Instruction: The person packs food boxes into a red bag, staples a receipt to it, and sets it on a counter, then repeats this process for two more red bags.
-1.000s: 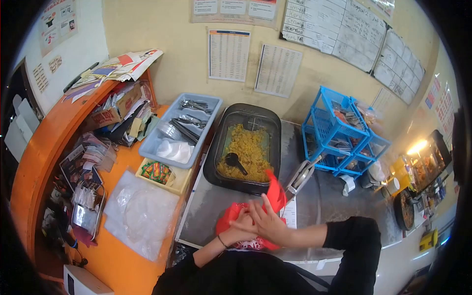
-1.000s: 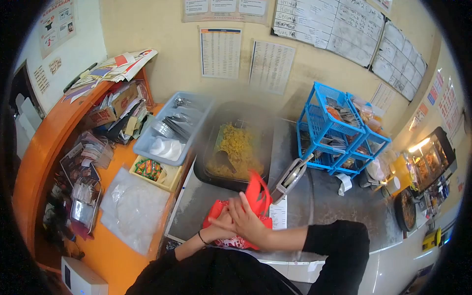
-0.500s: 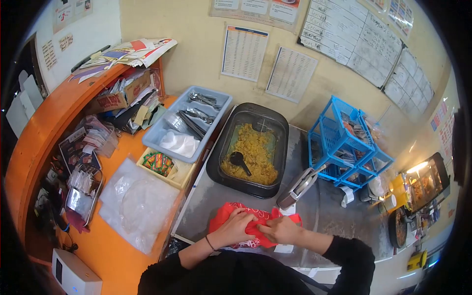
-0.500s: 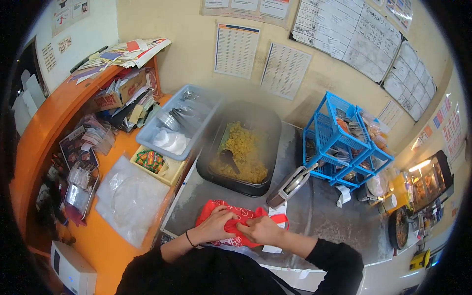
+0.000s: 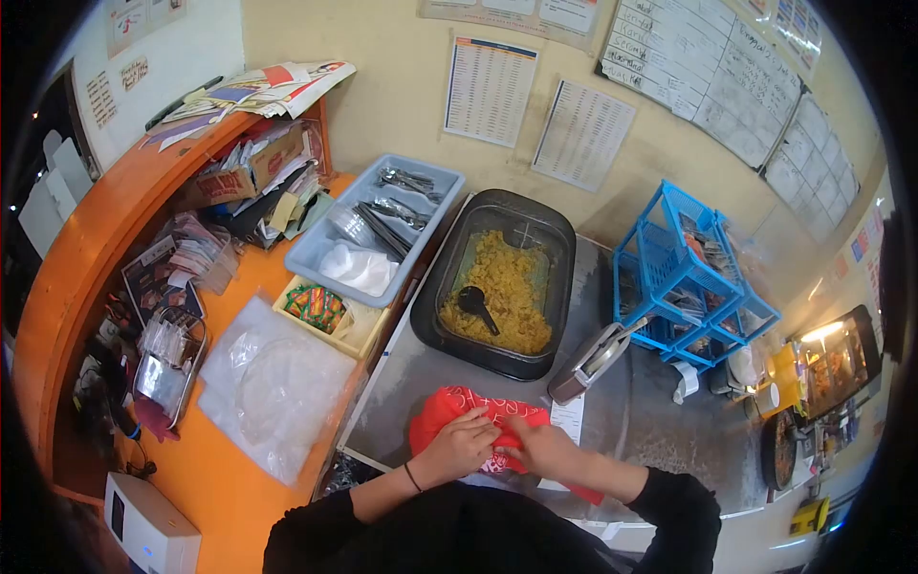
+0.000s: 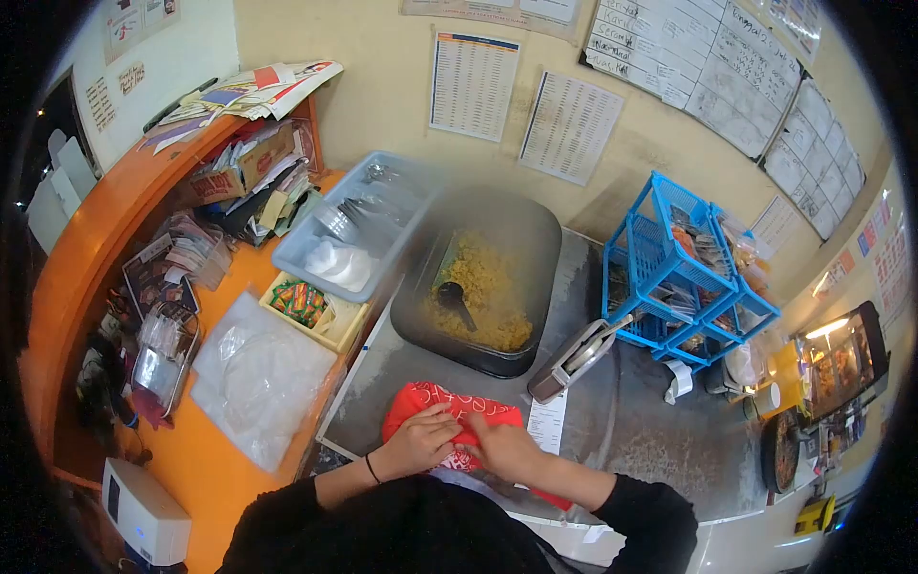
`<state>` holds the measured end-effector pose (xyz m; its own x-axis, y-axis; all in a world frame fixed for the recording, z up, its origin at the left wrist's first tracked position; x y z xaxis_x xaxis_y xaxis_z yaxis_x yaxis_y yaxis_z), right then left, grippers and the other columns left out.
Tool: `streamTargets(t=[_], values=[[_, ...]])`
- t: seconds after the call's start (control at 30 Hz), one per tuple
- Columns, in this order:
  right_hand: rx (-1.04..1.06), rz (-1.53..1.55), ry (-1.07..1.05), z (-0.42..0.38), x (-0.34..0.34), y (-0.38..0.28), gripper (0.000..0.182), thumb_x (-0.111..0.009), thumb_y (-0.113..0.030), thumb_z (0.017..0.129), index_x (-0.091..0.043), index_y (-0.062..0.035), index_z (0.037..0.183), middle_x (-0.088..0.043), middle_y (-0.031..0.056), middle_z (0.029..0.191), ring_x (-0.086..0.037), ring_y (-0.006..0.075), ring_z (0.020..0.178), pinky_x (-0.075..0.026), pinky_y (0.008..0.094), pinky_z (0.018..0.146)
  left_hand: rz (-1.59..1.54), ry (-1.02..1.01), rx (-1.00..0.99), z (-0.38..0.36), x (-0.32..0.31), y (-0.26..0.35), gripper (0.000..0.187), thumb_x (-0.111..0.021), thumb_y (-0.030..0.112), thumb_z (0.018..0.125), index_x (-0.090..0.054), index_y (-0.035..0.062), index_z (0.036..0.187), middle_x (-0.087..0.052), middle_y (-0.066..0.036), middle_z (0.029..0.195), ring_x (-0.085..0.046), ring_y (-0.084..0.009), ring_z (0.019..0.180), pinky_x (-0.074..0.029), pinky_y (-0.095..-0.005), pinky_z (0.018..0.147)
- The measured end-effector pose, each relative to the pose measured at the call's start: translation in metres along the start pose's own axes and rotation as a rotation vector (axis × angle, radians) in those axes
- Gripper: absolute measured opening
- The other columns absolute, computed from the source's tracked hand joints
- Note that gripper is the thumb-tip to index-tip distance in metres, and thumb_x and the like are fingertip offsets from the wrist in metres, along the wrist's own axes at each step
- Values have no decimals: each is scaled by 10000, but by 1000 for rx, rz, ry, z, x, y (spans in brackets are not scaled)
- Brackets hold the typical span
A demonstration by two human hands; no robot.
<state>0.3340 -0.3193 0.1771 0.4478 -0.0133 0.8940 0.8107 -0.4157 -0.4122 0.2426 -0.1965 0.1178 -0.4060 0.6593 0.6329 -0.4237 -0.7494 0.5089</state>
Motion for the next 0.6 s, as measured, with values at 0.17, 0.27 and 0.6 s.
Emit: streamTargets(t=[0.17, 0.27, 0.6], values=[[-121, 610, -260, 7, -19, 19, 263, -514, -274, 847, -498, -12, 827, -541, 41, 602, -546, 165, 520, -428, 305, 453, 129, -21, 234, 6, 2, 24, 244, -559, 73, 684, -537, -13, 911, -563, -107, 861, -529, -222, 928, -252, -454, 985], [-707, 1442, -440, 2, -24, 16, 240, -541, -258, 828, -528, -22, 781, -559, 111, 658, -552, 182, 589, -443, 269, 553, 140, 22, 235, 0, -6, 24, 260, -561, 87, 693, -528, -2, 935, -557, -103, 887, -519, -222, 958, -217, -470, 991], [-653, 2655, -567, -5, -32, 10, 254, -424, -256, 890, -491, -12, 915, -556, 89, 771, -552, 160, 686, -465, 256, 614, -10, 151, 262, -2, -2, 13, 188, -590, 157, 750, -567, 21, 877, -606, -91, 848, -577, -186, 892, -257, -416, 978]])
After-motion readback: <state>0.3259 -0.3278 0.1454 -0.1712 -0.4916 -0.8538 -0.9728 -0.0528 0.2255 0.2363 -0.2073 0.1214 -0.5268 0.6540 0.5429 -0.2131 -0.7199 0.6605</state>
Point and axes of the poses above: each hand's wrist, its own z-axis towards the middle knuckle, its own x-axis out of the back of the hand, y = z × x, the point moved 2 cm from there along z, towards the middle knuckle
